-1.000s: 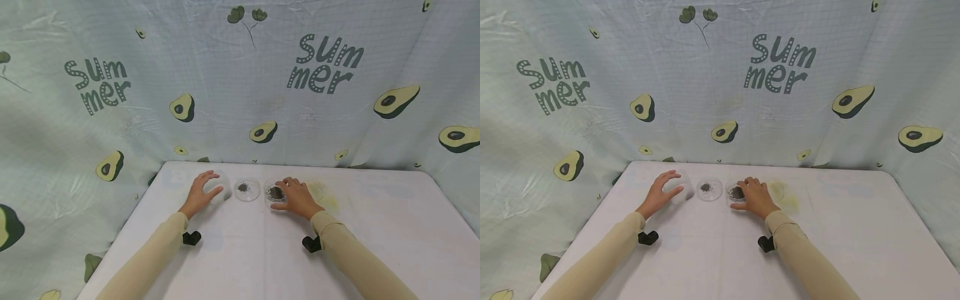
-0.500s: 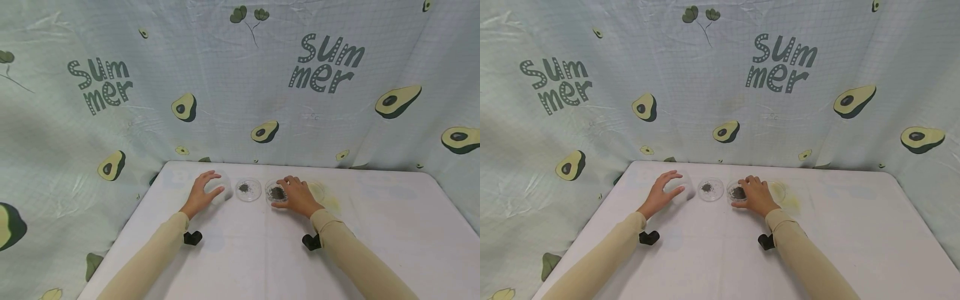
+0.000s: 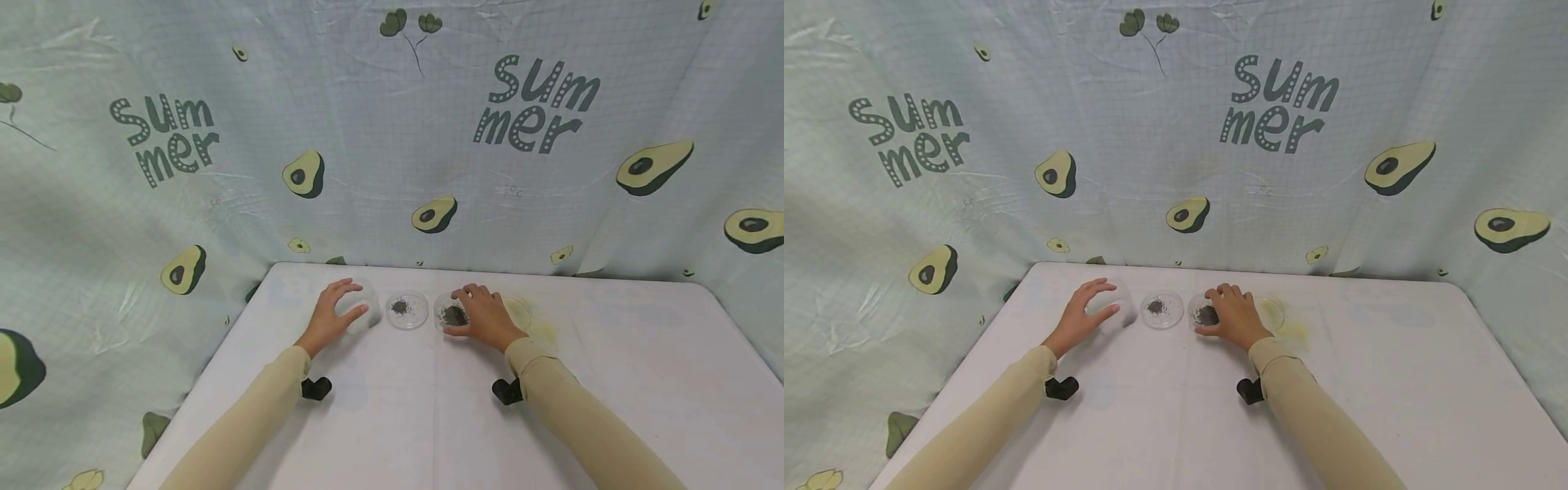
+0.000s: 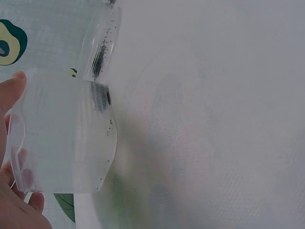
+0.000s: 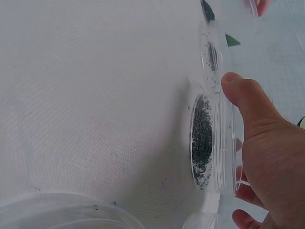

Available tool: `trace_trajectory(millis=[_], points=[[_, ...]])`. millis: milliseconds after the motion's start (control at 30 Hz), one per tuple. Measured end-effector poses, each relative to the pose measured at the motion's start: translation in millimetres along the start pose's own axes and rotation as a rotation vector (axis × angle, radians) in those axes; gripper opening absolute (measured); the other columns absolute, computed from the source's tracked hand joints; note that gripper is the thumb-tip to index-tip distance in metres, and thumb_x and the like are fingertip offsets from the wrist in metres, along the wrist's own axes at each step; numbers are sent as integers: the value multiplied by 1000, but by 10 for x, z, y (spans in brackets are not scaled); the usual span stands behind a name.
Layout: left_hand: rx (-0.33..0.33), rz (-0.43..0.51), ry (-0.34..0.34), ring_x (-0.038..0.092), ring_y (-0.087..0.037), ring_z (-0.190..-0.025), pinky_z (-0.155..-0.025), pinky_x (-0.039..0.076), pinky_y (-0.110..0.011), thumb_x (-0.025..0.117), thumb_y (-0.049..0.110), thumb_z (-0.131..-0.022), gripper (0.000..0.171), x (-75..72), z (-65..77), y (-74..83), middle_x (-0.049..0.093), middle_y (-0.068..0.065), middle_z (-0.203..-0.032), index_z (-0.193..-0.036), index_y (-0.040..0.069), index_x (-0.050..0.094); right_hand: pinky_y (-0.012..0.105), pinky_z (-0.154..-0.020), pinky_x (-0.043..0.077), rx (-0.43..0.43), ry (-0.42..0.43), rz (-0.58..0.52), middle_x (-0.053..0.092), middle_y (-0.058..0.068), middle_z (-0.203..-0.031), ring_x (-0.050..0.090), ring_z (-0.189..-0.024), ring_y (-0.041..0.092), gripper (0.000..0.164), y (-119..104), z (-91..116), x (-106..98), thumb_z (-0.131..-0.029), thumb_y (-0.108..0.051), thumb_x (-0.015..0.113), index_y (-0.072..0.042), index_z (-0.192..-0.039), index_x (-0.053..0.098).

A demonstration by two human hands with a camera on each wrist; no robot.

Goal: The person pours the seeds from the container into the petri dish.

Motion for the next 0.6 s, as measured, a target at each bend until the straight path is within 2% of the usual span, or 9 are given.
trace_trajectory(millis=[333, 600], points=[[-8, -2, -10, 30, -33, -143, -116, 23, -59, 69, 35, -89, 46, 4, -7, -10, 39, -10, -151, -130, 15, 59, 56, -98, 41, 36, -29, 2, 53, 16, -135, 48, -124, 35, 72, 6, -29, 33, -75, -55, 76, -12, -129, 57], [-1, -5, -7, 30, -33, -142, -115, 24, -59, 68, 35, -90, 44, -6, 9, -12, 39, -10, -150, -129, 18, 59, 57, -99, 41, 31, -23, -11, 53, 16, -136, 48, -126, 35, 72, -11, -38, 41, -75, -55, 76, -11, -129, 57]])
Point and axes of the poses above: each hand's wrist, its own z-axis away from the middle knuckle, its own x-axis out of the palm, y = z × x, the point moved 6 cm from there along -z, towards the middle knuckle
